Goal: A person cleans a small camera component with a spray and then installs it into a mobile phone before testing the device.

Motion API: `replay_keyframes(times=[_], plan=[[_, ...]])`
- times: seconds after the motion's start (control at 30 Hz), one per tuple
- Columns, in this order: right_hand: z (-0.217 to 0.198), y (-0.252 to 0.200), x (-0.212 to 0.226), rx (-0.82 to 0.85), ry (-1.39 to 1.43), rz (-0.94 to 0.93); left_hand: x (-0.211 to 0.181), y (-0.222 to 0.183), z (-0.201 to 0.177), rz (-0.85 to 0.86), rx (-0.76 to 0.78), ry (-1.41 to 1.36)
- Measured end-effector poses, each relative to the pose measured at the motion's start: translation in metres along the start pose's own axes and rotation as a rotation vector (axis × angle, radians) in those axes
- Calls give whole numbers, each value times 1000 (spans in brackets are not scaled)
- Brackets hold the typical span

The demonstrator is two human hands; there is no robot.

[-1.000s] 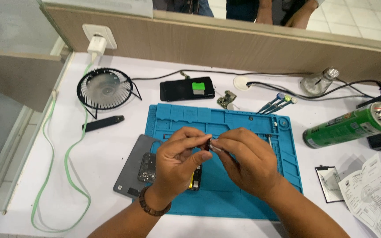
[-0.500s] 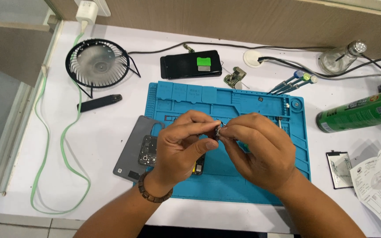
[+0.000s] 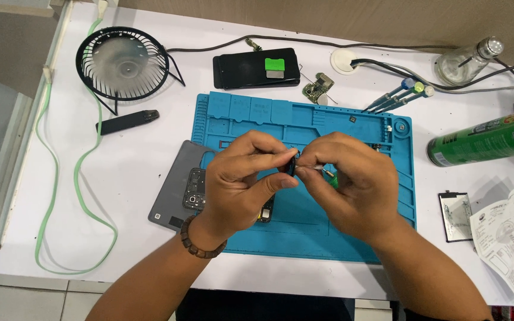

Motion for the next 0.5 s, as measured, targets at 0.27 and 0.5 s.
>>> replay_keyframes(times=[0.27,0.5], plan=[[-3,-3,-22,72,259,179,-7,6,-1,55,50,66],[-3,0,-53,283,537,322,-18,11,-2,184,134,151]])
Point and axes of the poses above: each hand's wrist, its own y-axis towards the middle knuckle, its own z-axis out of the palm, x = y × z, the point moved 7 cm from there along y, towards the middle knuckle, and after that the axes turned 12 degrees about z, right-handed, at the moved point
